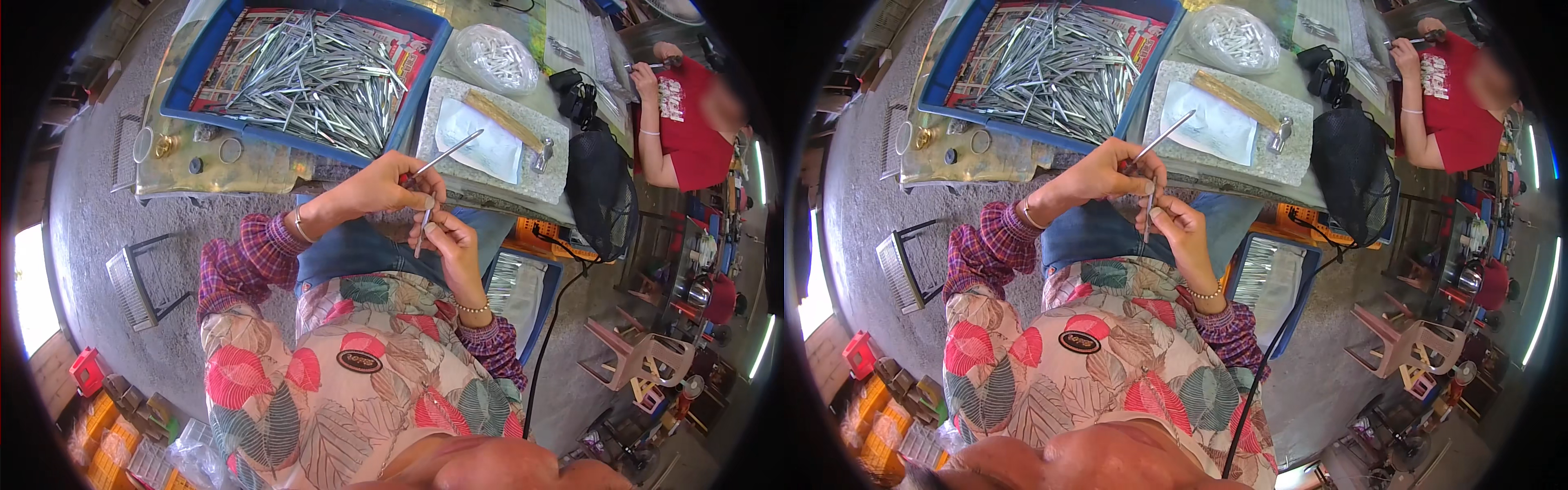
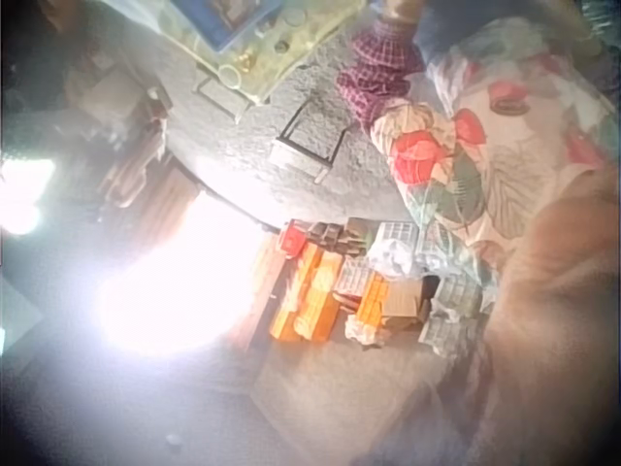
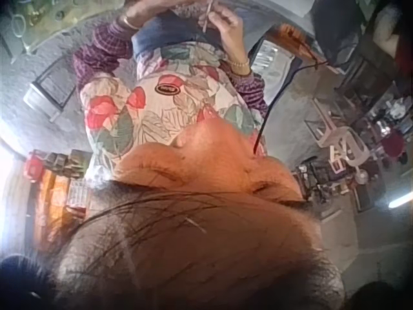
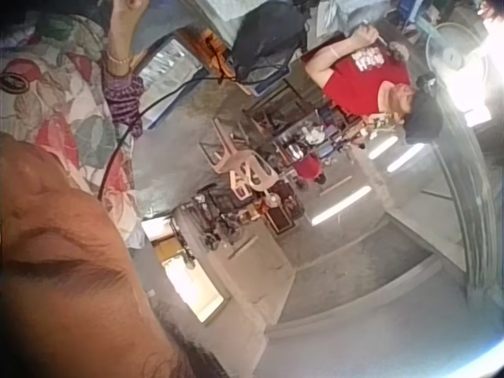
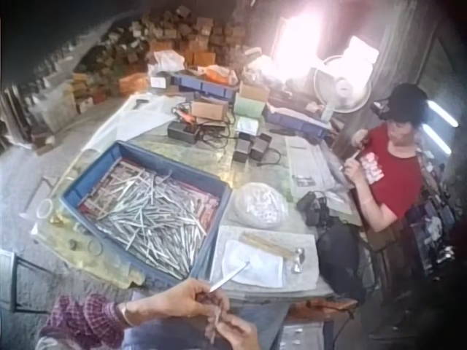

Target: Manually assembling small metal rods into plastic sleeves or tubes at a workbench.

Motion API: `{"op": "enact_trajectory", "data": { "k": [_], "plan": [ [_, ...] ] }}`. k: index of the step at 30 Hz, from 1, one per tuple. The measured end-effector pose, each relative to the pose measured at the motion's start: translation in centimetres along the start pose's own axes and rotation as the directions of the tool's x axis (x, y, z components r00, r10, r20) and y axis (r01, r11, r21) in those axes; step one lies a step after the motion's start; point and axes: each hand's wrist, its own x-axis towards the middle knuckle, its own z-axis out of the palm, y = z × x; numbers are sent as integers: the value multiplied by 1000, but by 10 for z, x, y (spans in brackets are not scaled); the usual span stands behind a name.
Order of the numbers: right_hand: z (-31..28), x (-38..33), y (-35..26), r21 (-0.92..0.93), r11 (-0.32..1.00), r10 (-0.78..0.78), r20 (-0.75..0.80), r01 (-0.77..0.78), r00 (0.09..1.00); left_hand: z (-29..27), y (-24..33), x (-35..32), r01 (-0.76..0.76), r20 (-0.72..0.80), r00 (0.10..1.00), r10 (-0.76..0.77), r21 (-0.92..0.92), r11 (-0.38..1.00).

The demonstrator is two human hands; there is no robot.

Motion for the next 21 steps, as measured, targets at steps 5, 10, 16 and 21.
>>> {"op": "enact_trajectory", "data": {
  "k": [5, 10, 16, 21],
  "plan": [
    [-1, 0, -2, 30, 1000, 10, -15, -10, 1000, 1, -3, 4, 17, -40, 999, -15, 52, 998],
    [-3, -1, -2, 21, 1000, 2, -27, -1, 1000, 7, -1, 7, -53, -69, 996, 52, -8, 999],
    [-14, -4, 10, 97, 995, 3, -53, 2, 999, -5, 18, 11, -194, -66, 975, 210, 197, 961],
    [-22, -7, 16, 124, 992, 5, -47, 1, 999, -19, 57, 48, -144, -139, 963, 232, 460, 876]
  ]
}}
